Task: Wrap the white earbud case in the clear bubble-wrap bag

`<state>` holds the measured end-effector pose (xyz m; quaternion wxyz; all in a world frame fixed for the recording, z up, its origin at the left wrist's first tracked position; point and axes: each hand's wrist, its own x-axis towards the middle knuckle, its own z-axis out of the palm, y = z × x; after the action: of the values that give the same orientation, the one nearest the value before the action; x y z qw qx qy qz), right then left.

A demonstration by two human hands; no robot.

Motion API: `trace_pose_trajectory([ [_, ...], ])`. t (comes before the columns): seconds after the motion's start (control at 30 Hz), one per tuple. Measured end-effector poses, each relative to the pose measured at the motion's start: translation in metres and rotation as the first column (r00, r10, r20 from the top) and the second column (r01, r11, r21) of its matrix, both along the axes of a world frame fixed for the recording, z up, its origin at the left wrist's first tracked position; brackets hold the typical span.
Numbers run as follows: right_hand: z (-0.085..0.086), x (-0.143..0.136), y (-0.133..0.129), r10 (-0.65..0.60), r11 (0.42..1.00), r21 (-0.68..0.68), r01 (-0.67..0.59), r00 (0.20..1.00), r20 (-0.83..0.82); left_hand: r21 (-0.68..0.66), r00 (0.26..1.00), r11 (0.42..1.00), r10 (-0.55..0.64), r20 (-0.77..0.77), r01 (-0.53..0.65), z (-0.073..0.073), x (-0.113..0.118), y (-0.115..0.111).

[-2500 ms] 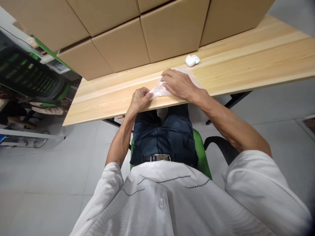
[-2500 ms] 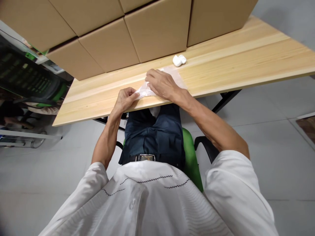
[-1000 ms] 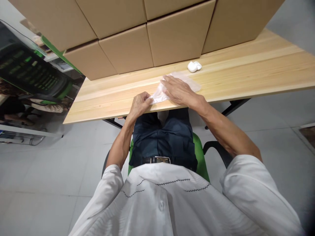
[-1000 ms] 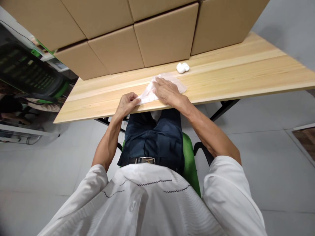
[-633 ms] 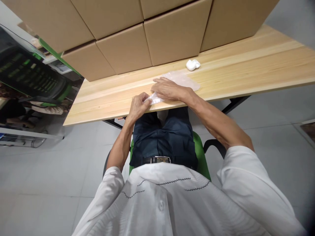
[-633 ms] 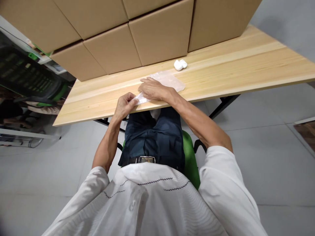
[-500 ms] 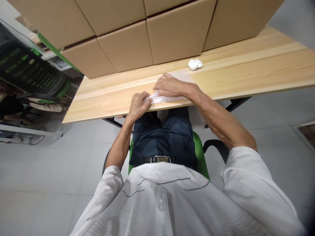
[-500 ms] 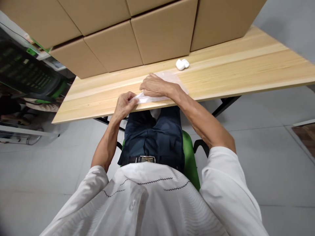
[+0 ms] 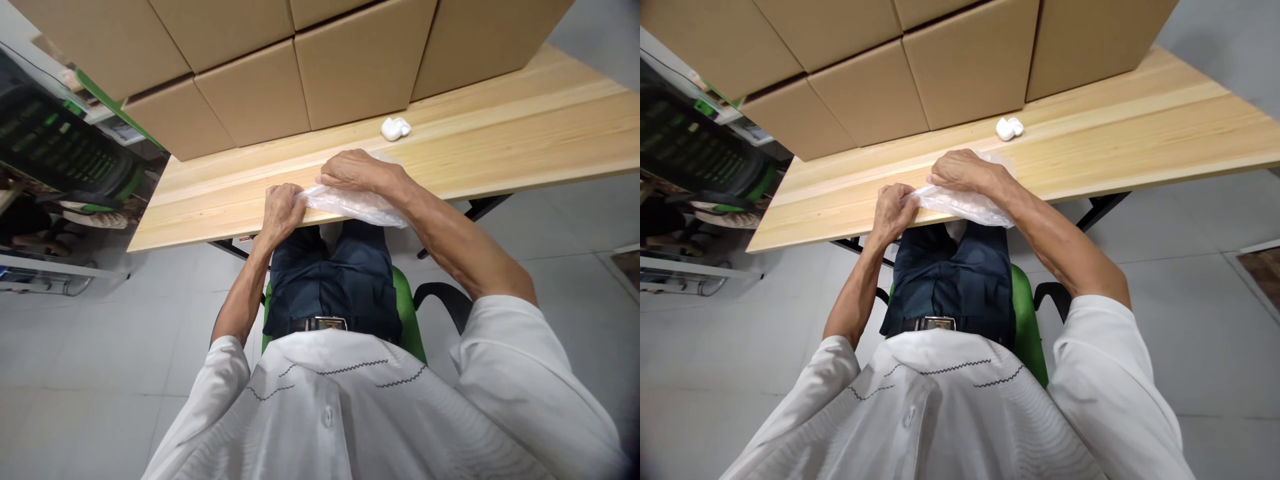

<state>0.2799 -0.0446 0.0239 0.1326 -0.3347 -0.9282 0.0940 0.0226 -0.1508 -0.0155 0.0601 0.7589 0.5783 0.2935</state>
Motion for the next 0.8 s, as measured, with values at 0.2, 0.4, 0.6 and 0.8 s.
trace_pose_trajectory([
  [0.2,-0.011,0.007,0.002,-0.029,0.998,0.059,0.03,0.999,-0.022,-0.104,0.992,0.994,0.039,0.117,-0.026,0.008,0.001,-0.001],
  [0.4,-0.034,0.002,0.005,-0.144,0.979,0.14,0.151,0.988,-0.056,-0.202,0.972,0.979,0.072,0.223,-0.026,0.014,0.002,0.008],
  [0.6,-0.005,0.012,0.005,-0.109,0.987,0.11,0.115,0.992,-0.061,-0.204,0.965,0.972,0.157,0.209,-0.114,0.011,0.006,0.017],
  [0.8,0.034,-0.008,-0.046,0.059,0.996,0.065,-0.058,0.998,-0.018,-0.134,0.969,0.98,0.171,0.179,-0.149,0.003,0.008,0.019],
])
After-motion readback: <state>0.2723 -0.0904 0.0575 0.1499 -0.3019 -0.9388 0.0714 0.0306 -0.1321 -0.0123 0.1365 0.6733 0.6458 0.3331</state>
